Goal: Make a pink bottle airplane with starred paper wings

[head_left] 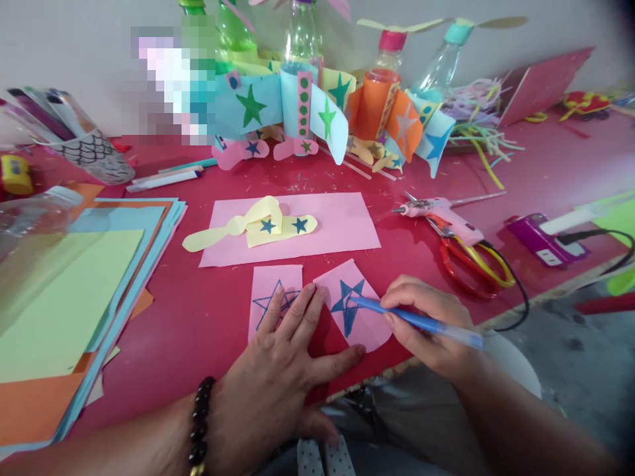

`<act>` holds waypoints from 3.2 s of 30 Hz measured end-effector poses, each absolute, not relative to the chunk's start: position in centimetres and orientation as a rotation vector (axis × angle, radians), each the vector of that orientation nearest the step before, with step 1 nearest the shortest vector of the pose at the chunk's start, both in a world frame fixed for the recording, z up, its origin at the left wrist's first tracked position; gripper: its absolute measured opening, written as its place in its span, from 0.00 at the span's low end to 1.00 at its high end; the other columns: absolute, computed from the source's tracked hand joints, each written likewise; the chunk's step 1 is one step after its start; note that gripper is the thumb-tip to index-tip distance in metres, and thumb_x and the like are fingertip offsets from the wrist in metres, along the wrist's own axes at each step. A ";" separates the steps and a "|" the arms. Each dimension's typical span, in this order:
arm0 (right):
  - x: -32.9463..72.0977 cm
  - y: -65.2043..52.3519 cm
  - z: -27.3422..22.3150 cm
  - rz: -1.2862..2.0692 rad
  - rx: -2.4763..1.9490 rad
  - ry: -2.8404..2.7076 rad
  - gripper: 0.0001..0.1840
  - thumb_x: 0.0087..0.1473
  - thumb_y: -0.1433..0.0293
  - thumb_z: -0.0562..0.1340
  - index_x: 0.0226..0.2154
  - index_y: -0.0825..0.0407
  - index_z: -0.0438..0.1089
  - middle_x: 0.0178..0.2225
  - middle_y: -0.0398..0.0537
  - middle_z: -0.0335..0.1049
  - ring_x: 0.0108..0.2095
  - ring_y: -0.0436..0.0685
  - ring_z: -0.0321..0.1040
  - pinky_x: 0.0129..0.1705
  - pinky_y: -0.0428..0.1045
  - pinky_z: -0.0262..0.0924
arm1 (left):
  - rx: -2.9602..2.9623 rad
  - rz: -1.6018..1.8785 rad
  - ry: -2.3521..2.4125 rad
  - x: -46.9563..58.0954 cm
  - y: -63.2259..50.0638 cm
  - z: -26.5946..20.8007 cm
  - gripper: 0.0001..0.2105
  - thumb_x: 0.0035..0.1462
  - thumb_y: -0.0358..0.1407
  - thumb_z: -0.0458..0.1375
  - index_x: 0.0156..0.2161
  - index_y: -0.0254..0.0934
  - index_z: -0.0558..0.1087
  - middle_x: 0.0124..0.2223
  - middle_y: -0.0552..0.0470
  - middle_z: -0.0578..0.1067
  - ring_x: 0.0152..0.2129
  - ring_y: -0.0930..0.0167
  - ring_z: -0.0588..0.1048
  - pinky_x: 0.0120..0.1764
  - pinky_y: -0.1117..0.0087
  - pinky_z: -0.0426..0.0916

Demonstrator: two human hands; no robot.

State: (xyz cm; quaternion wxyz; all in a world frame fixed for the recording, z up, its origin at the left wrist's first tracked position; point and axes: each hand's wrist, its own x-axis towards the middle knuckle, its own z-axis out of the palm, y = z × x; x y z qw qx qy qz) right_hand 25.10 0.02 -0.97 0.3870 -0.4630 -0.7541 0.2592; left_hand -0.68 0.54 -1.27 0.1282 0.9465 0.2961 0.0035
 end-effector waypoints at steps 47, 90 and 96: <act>24.6 0.1 -0.9 0.670 -1.128 -1.967 0.05 0.55 0.75 0.61 0.36 0.50 0.70 0.31 0.48 0.70 0.31 0.55 0.67 0.33 0.51 0.64 | 2.761 0.000 0.850 -0.8 0.7 -1.3 0.45 0.40 0.70 0.55 0.65 0.67 0.55 0.73 0.40 0.35 0.67 0.39 0.45 0.57 0.29 0.47; 24.7 -0.1 -0.6 0.555 -1.173 -1.872 0.04 0.55 0.75 0.60 0.33 0.51 0.68 0.27 0.46 0.68 0.28 0.54 0.64 0.31 0.49 0.61 | 2.913 0.136 0.790 -1.1 0.8 -1.5 0.44 0.44 0.73 0.44 0.66 0.64 0.54 0.70 0.32 0.46 0.64 0.36 0.52 0.54 0.31 0.54; 24.5 0.1 -0.5 0.554 -1.164 -1.924 0.04 0.56 0.76 0.59 0.33 0.51 0.68 0.27 0.47 0.68 0.28 0.54 0.64 0.32 0.50 0.60 | 2.979 0.157 0.782 -1.0 0.9 -0.9 0.42 0.46 0.73 0.44 0.65 0.61 0.59 0.67 0.29 0.54 0.61 0.37 0.58 0.51 0.33 0.60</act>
